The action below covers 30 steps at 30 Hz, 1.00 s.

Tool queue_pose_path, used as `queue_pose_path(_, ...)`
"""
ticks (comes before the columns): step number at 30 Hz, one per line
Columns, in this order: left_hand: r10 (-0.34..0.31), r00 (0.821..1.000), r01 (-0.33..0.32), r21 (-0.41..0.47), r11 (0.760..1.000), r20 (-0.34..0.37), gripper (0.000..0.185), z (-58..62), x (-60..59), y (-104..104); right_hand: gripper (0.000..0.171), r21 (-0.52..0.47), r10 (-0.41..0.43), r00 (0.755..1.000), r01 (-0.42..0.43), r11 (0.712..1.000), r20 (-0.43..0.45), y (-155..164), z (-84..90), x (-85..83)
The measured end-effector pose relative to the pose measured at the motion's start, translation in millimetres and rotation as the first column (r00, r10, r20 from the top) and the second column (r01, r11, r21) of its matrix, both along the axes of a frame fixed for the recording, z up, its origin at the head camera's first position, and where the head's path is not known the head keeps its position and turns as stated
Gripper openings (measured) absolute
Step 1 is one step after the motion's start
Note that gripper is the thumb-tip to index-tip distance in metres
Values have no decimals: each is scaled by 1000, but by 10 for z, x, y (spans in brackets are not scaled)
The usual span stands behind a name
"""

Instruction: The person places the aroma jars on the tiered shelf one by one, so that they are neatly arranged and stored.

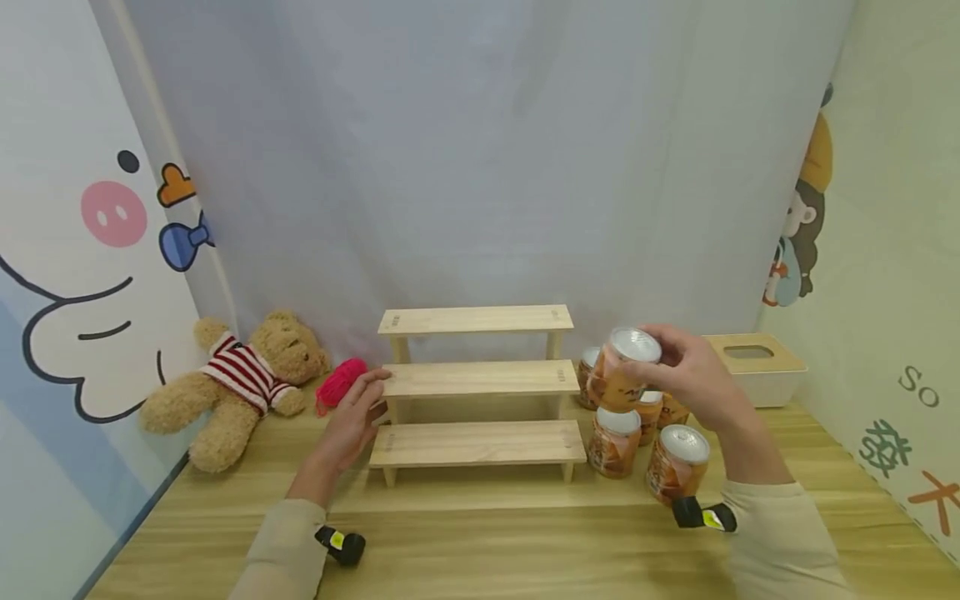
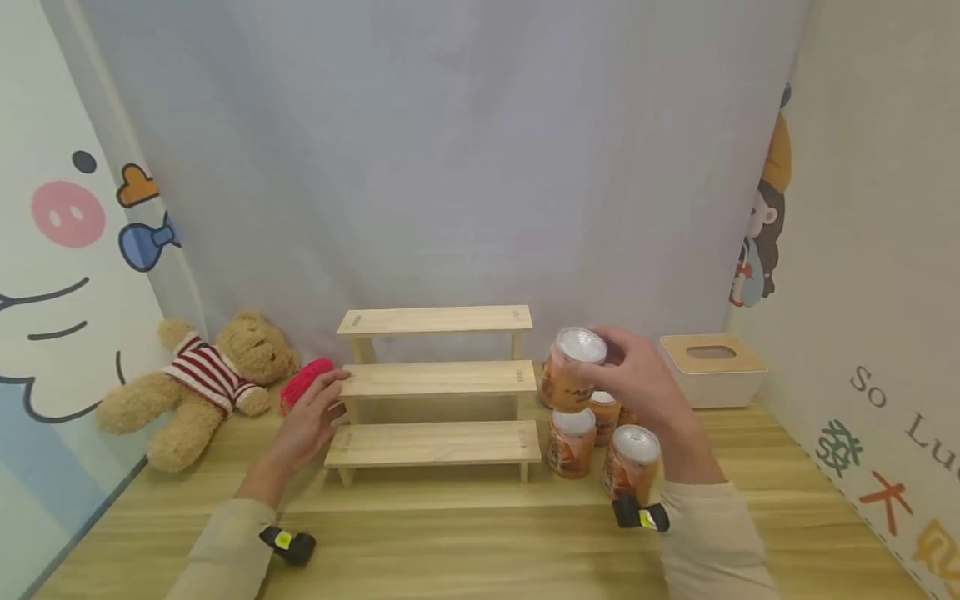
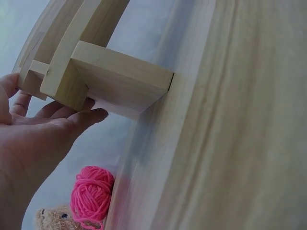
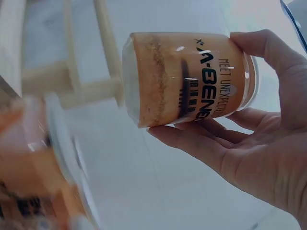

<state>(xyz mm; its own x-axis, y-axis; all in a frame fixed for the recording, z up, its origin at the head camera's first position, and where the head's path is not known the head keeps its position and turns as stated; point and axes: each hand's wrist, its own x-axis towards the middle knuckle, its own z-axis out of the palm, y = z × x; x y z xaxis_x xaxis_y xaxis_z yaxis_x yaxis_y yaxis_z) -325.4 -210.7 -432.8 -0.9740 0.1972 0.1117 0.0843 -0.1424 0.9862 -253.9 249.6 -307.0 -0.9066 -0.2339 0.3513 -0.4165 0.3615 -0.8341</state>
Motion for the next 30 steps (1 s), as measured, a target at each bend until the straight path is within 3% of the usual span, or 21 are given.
queue_pose_path(3, 30, 1000, -30, -28, 999, 1, 35, 8, 11, 4, 45, -18, 28, 1000, -28, 999, 7, -238, -44, -17)
queue_pose_path(10, 27, 1000, -27, -41, 999, 0, 40, 18, 14, -20, 50, -71, 47, 999, -48, 996, -11, -713, -110, -3)
queue_pose_path(15, 35, 999, -34, -59, 998, 0, 40, 14, 2, -62, 51, -44, 75, 997, -76, 996, -17, -1091, -118, -43)
queue_pose_path(19, 31, 1000, -31, -60, 998, 3, 41, 20, 5, -81, 52, -2, 41, 999, -41, 999, -17, -1418, -114, -157)
queue_pose_path(25, 26, 1000, -25, -75, 997, 13, 42, 35, 28, -87, 47, 10, 74, 997, -74, 997, -8, -1937, -151, -397)
queue_pose_path(30, 1, 1000, 1, -87, 996, 23, 43, 39, 17, -47, 48, -5, 45, 999, -45, 999, -19, -2203, -100, -479)
